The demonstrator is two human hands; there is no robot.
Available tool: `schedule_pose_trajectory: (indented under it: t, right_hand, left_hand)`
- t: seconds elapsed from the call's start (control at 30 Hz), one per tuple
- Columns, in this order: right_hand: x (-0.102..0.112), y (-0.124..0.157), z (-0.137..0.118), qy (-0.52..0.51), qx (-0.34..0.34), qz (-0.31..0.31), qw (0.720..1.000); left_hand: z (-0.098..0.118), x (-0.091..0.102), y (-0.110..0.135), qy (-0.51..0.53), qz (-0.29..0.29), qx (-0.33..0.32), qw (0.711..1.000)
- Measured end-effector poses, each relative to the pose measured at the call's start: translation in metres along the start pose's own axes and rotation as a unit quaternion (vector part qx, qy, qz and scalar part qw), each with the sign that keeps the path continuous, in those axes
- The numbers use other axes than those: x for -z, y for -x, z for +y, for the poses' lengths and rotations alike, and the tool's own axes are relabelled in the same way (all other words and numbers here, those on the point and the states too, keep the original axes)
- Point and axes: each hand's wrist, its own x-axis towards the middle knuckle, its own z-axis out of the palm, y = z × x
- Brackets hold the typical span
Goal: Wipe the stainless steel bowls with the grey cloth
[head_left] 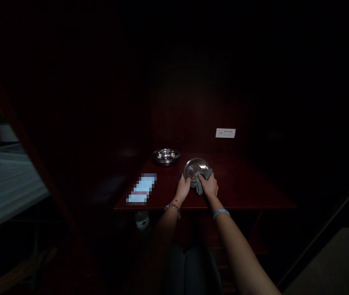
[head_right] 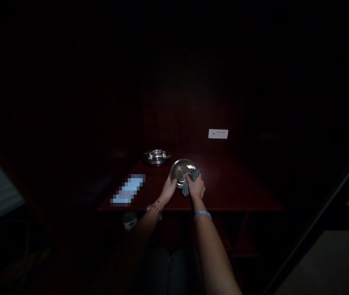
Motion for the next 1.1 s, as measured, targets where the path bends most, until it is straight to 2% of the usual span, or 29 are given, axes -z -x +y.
schedule_pose_trajectory:
  t: [0.27, 0.67, 0.9, 1.1]
  right_hand:
    - [-0.0025, -0.0015, 0.0015, 0.011, -0.008, 0.008, 1.0]
    - [0.0003, 0.0012, -0.0025, 0.018, -0.02, 0.026, 0.999]
    - [0.0024, 0.0042, -0.005, 0.017, -0.017, 0.041, 0.999]
    - [0.0023, 0.0041, -0.0045, 0.014, -0.023, 0.039, 0.999]
  left_hand:
    - [-0.003, 0.0008, -0.0017, -0.031, 0.001, -0.002, 1.0]
    - [-0.0059, -0.0008, -0.0044, -0.016, 0.012, 0.013, 1.0]
    - [0.0011, -0.0021, -0.0037, 0.002, 0.02, 0.039, 0.999]
    - [-0.0006, -0.0024, -0.0048, 0.0, 0.015, 0.032, 0.999]
